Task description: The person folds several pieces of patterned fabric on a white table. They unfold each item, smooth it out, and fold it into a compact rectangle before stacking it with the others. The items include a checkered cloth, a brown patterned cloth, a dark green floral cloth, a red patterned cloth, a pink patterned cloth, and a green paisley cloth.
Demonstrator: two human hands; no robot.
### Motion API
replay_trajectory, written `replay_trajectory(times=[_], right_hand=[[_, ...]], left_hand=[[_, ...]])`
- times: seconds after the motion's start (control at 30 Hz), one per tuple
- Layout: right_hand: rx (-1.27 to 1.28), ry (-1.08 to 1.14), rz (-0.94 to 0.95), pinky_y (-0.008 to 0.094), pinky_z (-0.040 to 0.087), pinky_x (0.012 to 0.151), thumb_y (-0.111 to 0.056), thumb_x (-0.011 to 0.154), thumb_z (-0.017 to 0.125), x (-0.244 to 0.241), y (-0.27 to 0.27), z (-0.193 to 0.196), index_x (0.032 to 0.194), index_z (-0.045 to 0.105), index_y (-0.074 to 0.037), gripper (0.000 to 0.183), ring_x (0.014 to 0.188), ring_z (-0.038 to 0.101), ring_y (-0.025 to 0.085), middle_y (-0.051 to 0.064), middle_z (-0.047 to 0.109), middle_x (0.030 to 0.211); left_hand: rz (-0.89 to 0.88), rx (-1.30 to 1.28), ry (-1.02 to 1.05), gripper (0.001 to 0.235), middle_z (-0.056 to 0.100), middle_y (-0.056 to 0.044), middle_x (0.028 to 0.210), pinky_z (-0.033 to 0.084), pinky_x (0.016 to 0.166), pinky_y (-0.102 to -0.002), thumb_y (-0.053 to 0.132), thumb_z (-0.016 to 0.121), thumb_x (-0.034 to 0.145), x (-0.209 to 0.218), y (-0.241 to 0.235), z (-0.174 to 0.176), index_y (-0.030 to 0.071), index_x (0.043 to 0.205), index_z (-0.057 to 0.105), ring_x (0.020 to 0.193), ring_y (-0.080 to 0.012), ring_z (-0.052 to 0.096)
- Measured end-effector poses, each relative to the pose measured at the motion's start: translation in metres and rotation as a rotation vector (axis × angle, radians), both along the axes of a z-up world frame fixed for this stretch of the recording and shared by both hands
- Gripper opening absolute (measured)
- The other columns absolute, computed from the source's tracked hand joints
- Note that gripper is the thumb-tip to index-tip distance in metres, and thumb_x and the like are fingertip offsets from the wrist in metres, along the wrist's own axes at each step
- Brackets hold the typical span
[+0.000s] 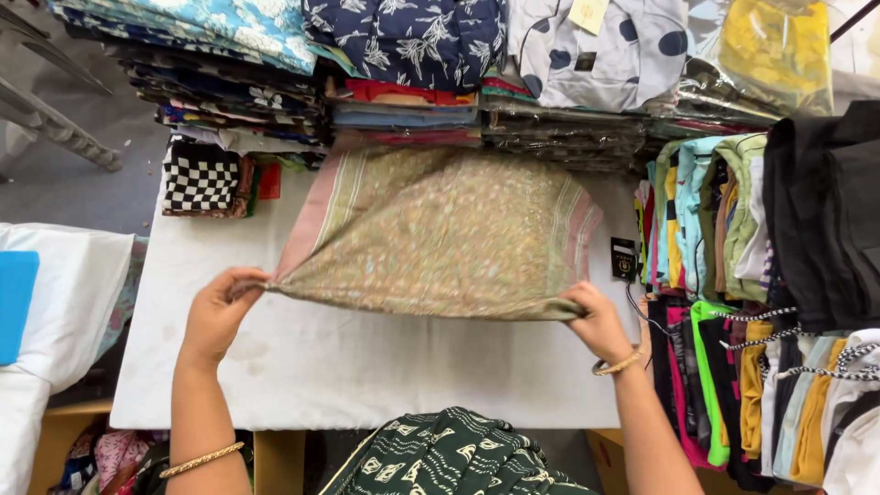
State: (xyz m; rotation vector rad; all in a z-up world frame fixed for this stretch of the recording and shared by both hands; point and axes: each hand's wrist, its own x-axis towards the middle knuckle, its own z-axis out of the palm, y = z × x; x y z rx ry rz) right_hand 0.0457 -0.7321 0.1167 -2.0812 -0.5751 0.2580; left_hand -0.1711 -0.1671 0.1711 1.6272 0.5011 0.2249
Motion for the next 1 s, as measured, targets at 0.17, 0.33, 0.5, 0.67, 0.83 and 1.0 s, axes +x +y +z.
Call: replay_trajectory(times=[0.17, 0.33, 0.5, 0.67, 0.83, 1.0], right_hand=[[-0.089, 0.190, 0.128, 0.028, 0.051, 0.081, 0.004, 0.071, 0.076, -0.006, -0.010, -0.078, 0.095, 0.066, -0.004, 0.028, 0.092, 0.061, 0.019, 0.006, 0.061, 0.099], [-0.303, 0.337, 0.263, 0.030, 0.050, 0.082, -0.002, 0.073, 0.080, -0.016, -0.030, -0.093, 0.095, 0.059, -0.002, 0.031, 0.087, 0.057, 0.020, 0.007, 0.057, 0.092], [-0.494, 0.515, 0.404, 0.034, 0.048, 0.075, -0.010, 0.077, 0.086, -0.020, -0.056, -0.108, 0.091, 0.051, -0.001, 0.039, 0.080, 0.050, 0.020, 0.007, 0.049, 0.083], [-0.562, 0.641, 0.516, 0.035, 0.048, 0.071, -0.014, 0.076, 0.086, -0.038, -0.061, -0.109, 0.086, 0.050, -0.006, 0.038, 0.074, 0.051, 0.017, 0.005, 0.055, 0.075], [-0.794, 0.574, 0.707, 0.039, 0.048, 0.072, -0.027, 0.077, 0.091, -0.058, -0.082, -0.124, 0.083, 0.049, -0.003, 0.048, 0.073, 0.052, 0.022, 0.008, 0.055, 0.072], [-0.716, 0.696, 0.522, 0.035, 0.052, 0.099, -0.055, 0.086, 0.075, -0.025, -0.091, -0.110, 0.123, 0.078, -0.023, 0.049, 0.111, 0.070, 0.018, -0.003, 0.076, 0.119]], left_hand=[[-0.174, 0.212, 0.257, 0.021, 0.071, -0.006, 0.101, 0.051, 0.088, -0.029, -0.002, 0.069, 0.089, -0.028, 0.007, -0.054, 0.005, 0.106, 0.080, 0.095, -0.0169, 0.063], [-0.227, 0.097, 0.492, 0.021, 0.076, -0.004, 0.099, 0.053, 0.089, -0.029, 0.000, 0.071, 0.086, -0.054, -0.001, -0.097, 0.007, 0.103, 0.081, 0.095, -0.0154, 0.067], [-0.394, -0.059, 0.644, 0.016, 0.081, -0.003, 0.097, 0.056, 0.091, -0.028, 0.001, 0.073, 0.085, -0.086, -0.001, -0.154, 0.005, 0.098, 0.082, 0.097, -0.0138, 0.072], [-0.584, -0.070, 0.830, 0.018, 0.081, -0.004, 0.093, 0.056, 0.092, -0.029, 0.005, 0.076, 0.084, -0.104, -0.011, -0.162, 0.006, 0.100, 0.082, 0.094, -0.0145, 0.073], [-0.719, -0.140, 0.928, 0.025, 0.080, -0.007, 0.095, 0.059, 0.091, -0.036, 0.015, 0.079, 0.084, -0.106, -0.013, -0.174, 0.009, 0.109, 0.080, 0.091, -0.0183, 0.072], [-0.476, 0.178, 0.743, 0.050, 0.076, -0.001, 0.125, 0.053, 0.099, -0.039, 0.031, 0.075, 0.085, -0.040, -0.008, -0.144, 0.022, 0.134, 0.068, 0.108, -0.0204, 0.069]])
